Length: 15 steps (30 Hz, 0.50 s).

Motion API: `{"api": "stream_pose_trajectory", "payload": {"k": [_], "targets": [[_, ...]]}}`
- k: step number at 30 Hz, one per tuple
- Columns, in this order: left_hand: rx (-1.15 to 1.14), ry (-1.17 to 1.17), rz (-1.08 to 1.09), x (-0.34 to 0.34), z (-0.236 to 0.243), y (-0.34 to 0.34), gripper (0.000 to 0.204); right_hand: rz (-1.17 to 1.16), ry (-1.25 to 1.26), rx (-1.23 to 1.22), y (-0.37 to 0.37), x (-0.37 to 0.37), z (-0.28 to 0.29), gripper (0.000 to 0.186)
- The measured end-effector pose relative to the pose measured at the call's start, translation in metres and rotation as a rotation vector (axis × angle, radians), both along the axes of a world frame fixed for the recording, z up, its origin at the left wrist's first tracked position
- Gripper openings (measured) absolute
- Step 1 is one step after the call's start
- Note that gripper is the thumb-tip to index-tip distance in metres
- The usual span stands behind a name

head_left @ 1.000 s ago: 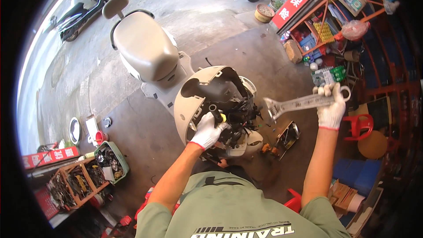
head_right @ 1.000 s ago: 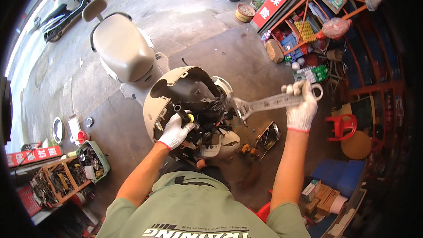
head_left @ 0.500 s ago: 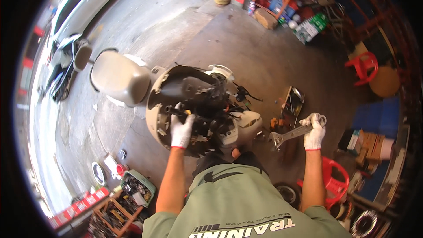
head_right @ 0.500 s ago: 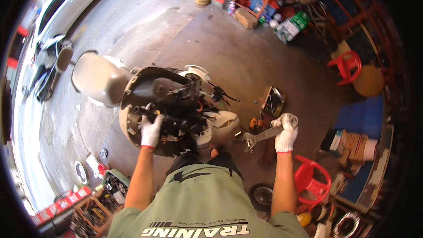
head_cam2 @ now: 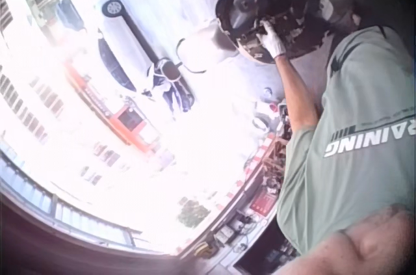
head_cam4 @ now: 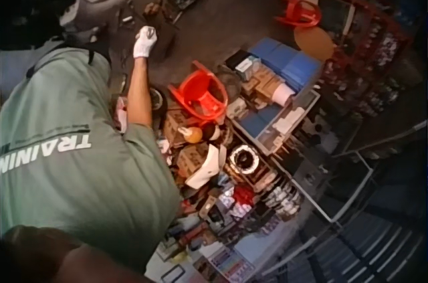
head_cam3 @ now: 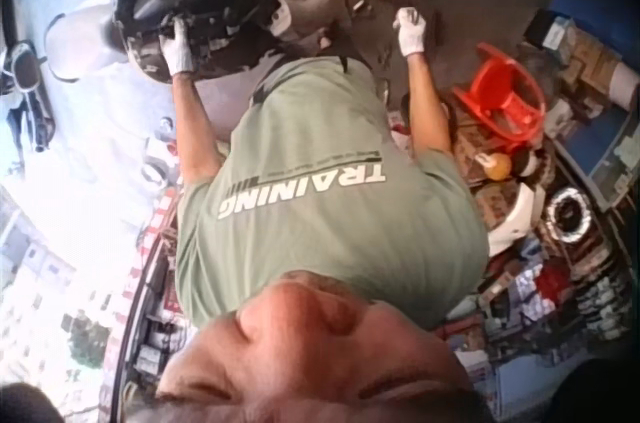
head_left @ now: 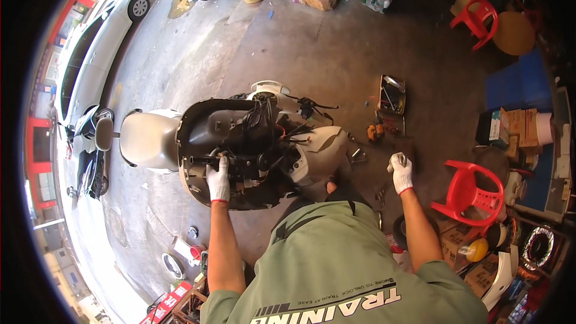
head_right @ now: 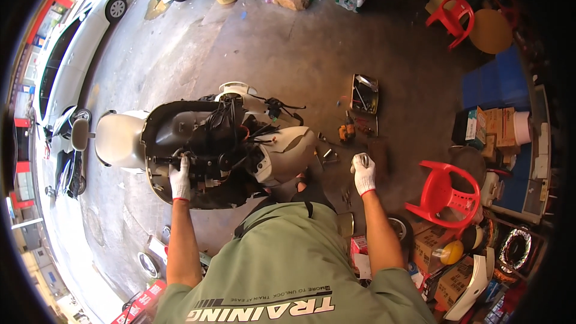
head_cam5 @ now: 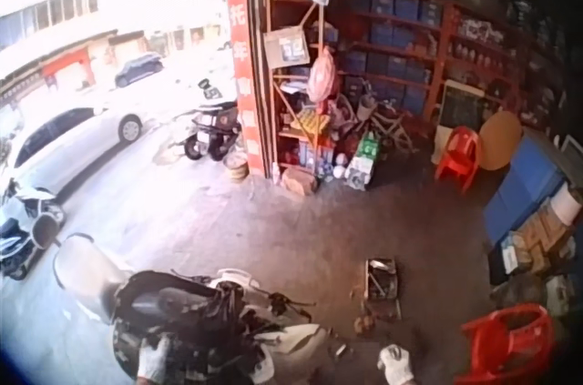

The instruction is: The person moves wiring and components inside the front panel of a motorcycle by hand and uses an adjustable wrench to turn a bolt.

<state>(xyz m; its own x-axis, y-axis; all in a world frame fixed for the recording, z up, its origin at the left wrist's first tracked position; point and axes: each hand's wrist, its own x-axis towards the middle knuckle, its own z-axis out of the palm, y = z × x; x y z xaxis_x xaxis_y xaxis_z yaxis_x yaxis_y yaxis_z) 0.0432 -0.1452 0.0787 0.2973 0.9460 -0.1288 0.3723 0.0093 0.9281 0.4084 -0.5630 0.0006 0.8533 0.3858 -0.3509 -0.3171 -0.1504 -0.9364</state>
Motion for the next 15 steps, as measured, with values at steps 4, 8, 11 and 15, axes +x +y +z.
{"api": "stream_pose_trajectory", "payload": {"k": [4, 8, 11, 15], "targets": [[-0.091, 0.032, -0.015, -0.019, -0.007, 0.007, 0.039, -0.027, 0.023, -0.088, -0.033, -0.021, -0.037, 0.022], [0.022, 0.036, 0.085, -0.006, -0.01, 0.003, 0.041, -0.051, 0.061, -0.184, -0.065, -0.04, -0.071, 0.022], [0.05, 0.038, 0.193, 0.026, 0.0, -0.01, 0.046, -0.056, 0.06, -0.299, -0.091, -0.052, -0.09, 0.023], [0.03, 0.229, 0.251, 0.012, 0.003, -0.007, 0.051, 0.018, 0.123, -0.392, -0.096, -0.072, -0.097, 0.024]]}}
